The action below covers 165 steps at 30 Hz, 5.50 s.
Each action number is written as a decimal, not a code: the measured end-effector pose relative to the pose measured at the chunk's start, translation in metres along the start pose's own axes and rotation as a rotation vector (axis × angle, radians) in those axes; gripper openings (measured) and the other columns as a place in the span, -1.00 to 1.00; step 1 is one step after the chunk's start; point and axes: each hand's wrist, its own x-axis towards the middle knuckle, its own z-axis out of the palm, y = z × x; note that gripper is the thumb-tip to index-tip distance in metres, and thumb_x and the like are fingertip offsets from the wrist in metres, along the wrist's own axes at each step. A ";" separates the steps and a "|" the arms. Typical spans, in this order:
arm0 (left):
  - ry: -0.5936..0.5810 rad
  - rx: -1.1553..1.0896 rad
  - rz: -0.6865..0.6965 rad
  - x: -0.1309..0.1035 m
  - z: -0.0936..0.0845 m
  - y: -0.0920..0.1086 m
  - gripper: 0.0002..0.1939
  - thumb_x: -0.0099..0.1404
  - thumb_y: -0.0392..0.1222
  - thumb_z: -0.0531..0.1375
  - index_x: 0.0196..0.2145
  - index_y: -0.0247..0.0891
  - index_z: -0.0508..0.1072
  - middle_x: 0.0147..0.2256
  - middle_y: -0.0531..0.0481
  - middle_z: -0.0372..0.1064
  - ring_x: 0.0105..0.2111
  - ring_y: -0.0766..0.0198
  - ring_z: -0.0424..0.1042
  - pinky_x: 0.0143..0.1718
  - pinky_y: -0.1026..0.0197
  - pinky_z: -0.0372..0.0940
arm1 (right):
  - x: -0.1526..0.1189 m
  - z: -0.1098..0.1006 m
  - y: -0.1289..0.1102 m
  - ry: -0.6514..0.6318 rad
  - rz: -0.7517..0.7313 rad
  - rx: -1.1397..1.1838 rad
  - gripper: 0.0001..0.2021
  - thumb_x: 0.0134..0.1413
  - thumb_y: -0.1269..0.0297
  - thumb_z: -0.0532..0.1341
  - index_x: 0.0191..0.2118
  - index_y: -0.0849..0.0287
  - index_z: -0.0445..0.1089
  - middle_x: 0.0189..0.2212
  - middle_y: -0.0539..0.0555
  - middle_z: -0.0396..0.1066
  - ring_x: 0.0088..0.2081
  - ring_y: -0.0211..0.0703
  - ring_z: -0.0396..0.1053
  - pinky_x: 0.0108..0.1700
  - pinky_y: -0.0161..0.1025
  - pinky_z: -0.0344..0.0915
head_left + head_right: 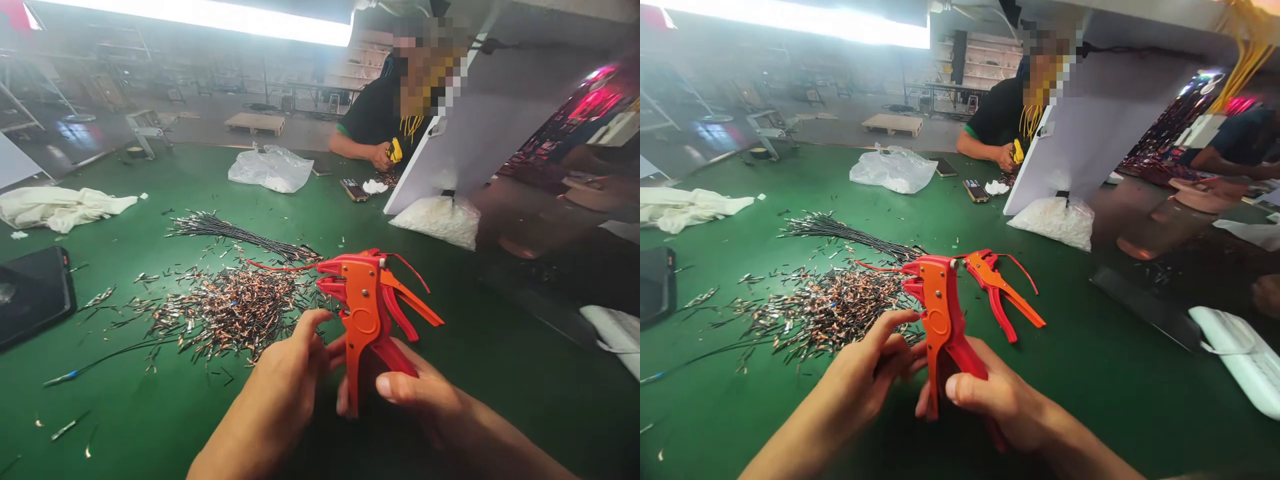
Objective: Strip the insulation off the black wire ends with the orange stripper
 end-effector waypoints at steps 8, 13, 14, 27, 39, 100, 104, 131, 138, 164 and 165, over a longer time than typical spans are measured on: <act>0.232 0.294 0.107 -0.002 -0.007 -0.019 -0.61 0.39 -0.42 -0.04 0.11 -0.18 0.30 -0.23 -0.07 0.56 -0.30 0.19 0.55 -0.31 0.17 0.39 | -0.006 -0.004 0.000 0.104 -0.061 0.010 -0.55 0.15 0.20 0.16 0.15 0.20 0.28 -0.14 0.22 0.54 -0.18 0.09 0.47 -0.02 0.12 0.26; 0.248 0.319 0.222 0.000 -0.010 -0.007 -0.79 0.38 -0.31 0.14 -0.05 -0.22 0.45 -0.14 -0.11 0.50 -0.14 0.06 0.42 -0.15 -0.02 0.34 | -0.007 -0.005 0.000 0.106 -0.029 0.006 -0.52 0.17 0.15 0.18 0.17 0.20 0.27 -0.15 0.20 0.54 -0.18 0.08 0.47 -0.04 0.08 0.26; 0.230 0.310 0.226 0.000 -0.010 -0.004 -0.85 0.37 -0.30 0.17 -0.11 -0.21 0.47 -0.15 -0.09 0.50 -0.14 0.06 0.41 -0.14 -0.03 0.32 | -0.007 -0.005 0.001 0.097 -0.020 0.009 -0.52 0.17 0.14 0.18 0.17 0.20 0.27 -0.22 0.18 0.56 -0.19 0.07 0.46 -0.05 0.07 0.26; 0.269 0.367 0.467 0.000 -0.002 0.000 -0.70 0.31 -0.50 0.07 -0.55 -0.30 0.32 -0.58 0.02 0.26 -0.53 0.30 0.17 -0.53 0.25 0.11 | -0.003 0.004 0.008 0.075 -0.029 -0.119 -0.63 0.14 0.18 0.16 0.04 0.17 0.35 -0.27 0.13 0.53 -0.22 0.04 0.43 -0.07 0.01 0.27; 0.623 0.089 0.246 -0.004 -0.002 0.023 -0.86 0.35 -0.42 0.16 -0.31 -0.21 0.41 -0.45 0.11 0.34 -0.44 0.36 0.29 -0.36 0.29 0.21 | -0.002 0.007 0.017 0.066 -0.130 0.084 -0.55 0.12 0.11 0.23 0.11 0.08 0.25 -0.15 0.14 0.48 -0.16 0.03 0.40 -0.06 -0.02 0.21; 0.451 -0.239 0.000 -0.002 0.009 0.026 -0.77 0.29 -0.25 0.13 -0.53 -0.22 0.39 -0.62 0.15 0.28 -0.63 0.42 0.25 -0.61 0.41 0.18 | 0.005 0.021 0.045 0.173 0.008 0.138 -0.59 0.01 -0.08 0.30 -0.26 0.19 0.36 -0.60 -0.07 0.20 -0.58 -0.23 0.22 -0.42 -0.24 0.26; 0.553 -0.281 -0.043 -0.004 0.007 0.027 -0.77 0.29 -0.24 0.16 -0.54 -0.21 0.41 -0.63 0.15 0.31 -0.64 0.41 0.28 -0.61 0.39 0.20 | 0.006 0.023 0.036 0.032 0.022 0.377 -0.59 -0.04 0.05 0.29 -0.12 0.23 0.37 -0.40 0.09 0.39 -0.36 -0.08 0.39 -0.26 -0.18 0.32; 0.352 -0.816 -0.363 0.007 0.007 0.038 -0.78 0.06 -0.16 0.28 -0.62 -0.28 0.35 -0.67 0.16 0.21 -0.66 0.49 0.07 -0.64 0.43 0.01 | 0.001 0.022 0.061 0.391 -0.099 -0.221 -0.56 0.11 -0.19 0.19 -0.36 0.15 0.34 -0.59 -0.04 0.15 -0.54 -0.19 0.13 -0.42 -0.18 0.21; 0.461 -0.761 -0.407 0.003 0.007 0.045 -0.77 0.10 -0.13 0.24 -0.61 -0.27 0.36 -0.63 0.13 0.25 -0.60 0.44 0.15 -0.56 0.40 0.10 | 0.007 0.027 0.041 0.147 0.018 -0.005 -0.47 0.04 -0.26 0.20 -0.27 0.21 0.35 -0.59 -0.03 0.25 -0.61 -0.29 0.15 -0.53 -0.32 0.12; 0.763 0.114 0.239 -0.007 -0.002 0.020 -0.83 0.23 -0.43 0.20 -0.41 -0.18 0.44 -0.58 0.20 0.28 -0.60 0.44 0.24 -0.54 0.41 0.19 | 0.001 0.016 0.029 -0.089 0.022 0.623 -0.48 -0.14 0.27 0.28 0.02 0.28 0.35 -0.34 0.11 0.38 -0.33 -0.06 0.42 -0.18 -0.08 0.28; 0.723 0.182 0.291 -0.006 -0.003 0.019 -0.83 0.25 -0.45 0.19 -0.36 -0.18 0.44 -0.57 0.19 0.29 -0.59 0.43 0.26 -0.52 0.40 0.21 | 0.000 0.017 0.029 -0.083 0.025 0.615 -0.48 -0.15 0.27 0.29 0.02 0.28 0.35 -0.34 0.11 0.38 -0.32 -0.07 0.42 -0.18 -0.09 0.27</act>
